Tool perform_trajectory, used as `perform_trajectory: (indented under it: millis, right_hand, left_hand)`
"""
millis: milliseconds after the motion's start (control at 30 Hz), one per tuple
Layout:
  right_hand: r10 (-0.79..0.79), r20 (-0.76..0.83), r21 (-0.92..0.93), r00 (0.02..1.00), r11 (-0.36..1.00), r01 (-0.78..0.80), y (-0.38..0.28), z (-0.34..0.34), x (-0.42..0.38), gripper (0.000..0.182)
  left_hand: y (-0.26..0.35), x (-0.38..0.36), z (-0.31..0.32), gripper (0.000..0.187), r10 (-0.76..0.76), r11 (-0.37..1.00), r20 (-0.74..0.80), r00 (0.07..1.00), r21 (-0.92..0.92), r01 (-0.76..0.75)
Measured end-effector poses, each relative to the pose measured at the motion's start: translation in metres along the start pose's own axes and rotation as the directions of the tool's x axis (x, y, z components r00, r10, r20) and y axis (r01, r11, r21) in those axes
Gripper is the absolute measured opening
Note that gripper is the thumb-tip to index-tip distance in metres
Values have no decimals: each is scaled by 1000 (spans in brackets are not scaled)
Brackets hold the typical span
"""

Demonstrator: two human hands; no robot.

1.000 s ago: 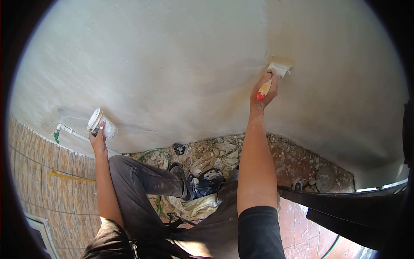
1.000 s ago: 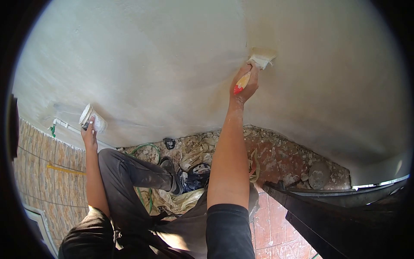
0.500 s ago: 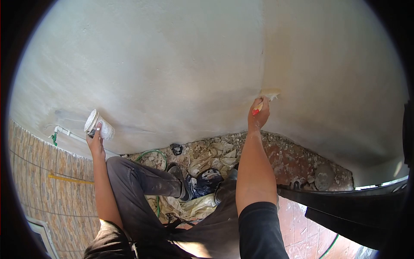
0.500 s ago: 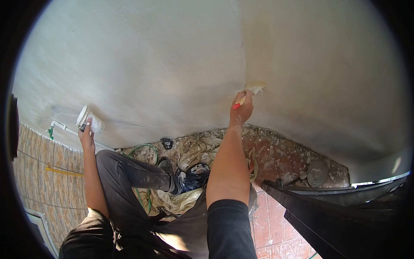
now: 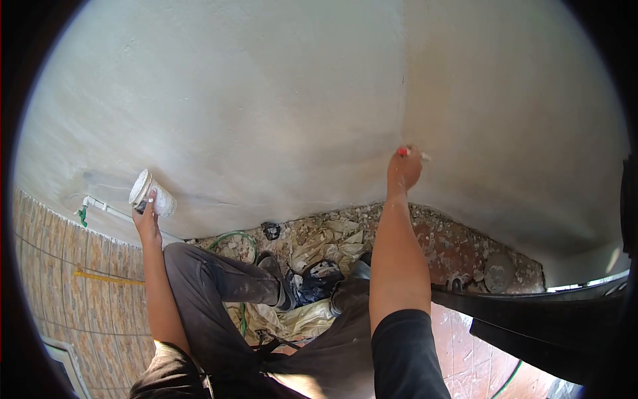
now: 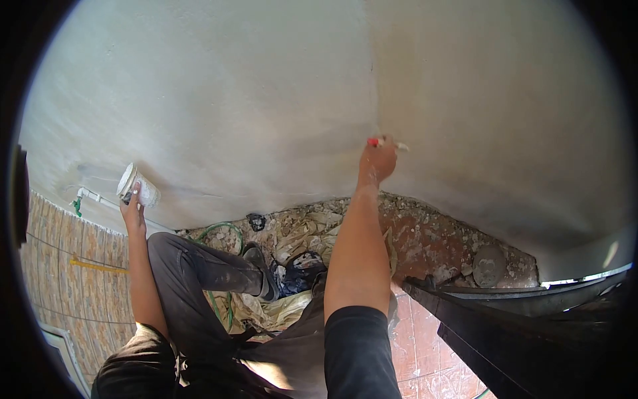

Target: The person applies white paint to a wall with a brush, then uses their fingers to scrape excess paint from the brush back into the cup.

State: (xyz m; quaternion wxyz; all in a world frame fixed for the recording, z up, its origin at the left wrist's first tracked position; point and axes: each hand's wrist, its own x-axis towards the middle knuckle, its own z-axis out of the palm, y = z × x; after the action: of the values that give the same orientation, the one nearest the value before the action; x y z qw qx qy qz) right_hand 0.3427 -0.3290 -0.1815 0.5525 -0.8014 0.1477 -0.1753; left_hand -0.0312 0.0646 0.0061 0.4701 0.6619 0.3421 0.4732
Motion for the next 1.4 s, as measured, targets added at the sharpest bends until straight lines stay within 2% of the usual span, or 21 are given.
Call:
perform_trajectory:
  millis: [33, 133, 200, 267, 300, 367, 400, 467, 533, 600, 667, 700, 767, 800, 867, 1100, 1200, 1300, 1367, 1400]
  right_hand:
    - [-97, 10, 97, 995, 991, 96, -20, 8, 11, 17]
    - [-375, -195, 304, 906, 856, 419, -120, -6, 17, 15]
    - [-532, -343, 423, 774, 649, 633, -177, -22, 21, 9]
    - [-648, -447, 408, 617, 466, 785, -222, -47, 19, 13]
    - [-650, -445, 411, 616, 463, 785, -231, -57, 18, 13]
    - [-635, -480, 547, 605, 323, 772, -239, -72, 11, 15]
    - [-638, -476, 551, 605, 320, 771, -230, -66, 15, 15]
    - [-550, -376, 514, 746, 546, 662, -187, -37, 33, 14]
    - [-567, -308, 321, 764, 694, 644, -124, -13, 32, 13]
    - [-449, 4, 152, 894, 883, 443, -65, -6, 11, 18]
    - [-394, 45, 52, 918, 919, 392, -21, 11, -6, 25]
    - [-393, 44, 48, 919, 919, 391, -16, 10, -14, 25]
    - [-220, 88, 136, 971, 969, 207, -16, 13, -33, 25]
    - [-221, 88, 133, 971, 969, 208, -19, 13, -36, 25]
    - [-133, 162, 115, 978, 987, 115, -25, 9, -39, 26]
    - [-133, 223, 43, 966, 991, 127, -15, 7, -39, 26]
    - [-94, 259, 50, 961, 995, 84, -13, 6, -42, 27]
    - [-83, 213, 59, 973, 996, 72, 7, 19, -48, 27]
    - [-95, 95, 191, 991, 979, 76, 32, 34, -49, 28]
    - [-95, 89, 190, 992, 979, 76, 29, 29, -44, 28]
  left_hand:
    - [0, 0, 0, 68, -5, 1000, 1, 1000, 4, 5]
    - [1, -2, 2, 64, -2, 1000, -22, 1000, -12, 2]
    - [2, -3, 4, 59, 4, 1000, -44, 999, -30, -5]
    - [4, -4, 4, 59, 5, 1000, -73, 997, 1, -5]
    - [4, -4, 5, 59, 3, 1000, -78, 997, 0, -3]
    - [5, -4, 5, 59, 7, 1000, -65, 998, -3, -7]
    - [5, -5, 6, 59, 4, 1000, -71, 997, -2, -4]
    - [9, -8, 9, 59, 20, 1000, -59, 998, 19, -19]
    - [9, -10, 10, 59, 26, 1000, -54, 998, 11, -25]
    - [9, -7, 10, 58, 35, 999, -42, 998, -4, -35]
    - [6, -7, 8, 58, 41, 999, -50, 998, 3, -40]
    - [6, -6, 8, 58, 37, 999, -47, 998, 3, -37]
    - [8, -7, 9, 58, 33, 999, -38, 999, -2, -33]
    - [9, -8, 9, 58, 29, 1000, -36, 999, -3, -29]
    - [11, -9, 11, 59, 30, 999, -42, 999, 10, -30]
    - [10, -9, 12, 61, 30, 999, -75, 997, 13, -29]
    - [9, -8, 10, 62, 27, 999, -43, 999, 19, -26]
    - [9, -7, 10, 62, 15, 1000, -44, 999, 19, -15]
    - [7, -6, 9, 61, 25, 1000, -48, 999, 12, -25]
    - [7, -7, 11, 61, 25, 1000, -43, 999, 9, -25]
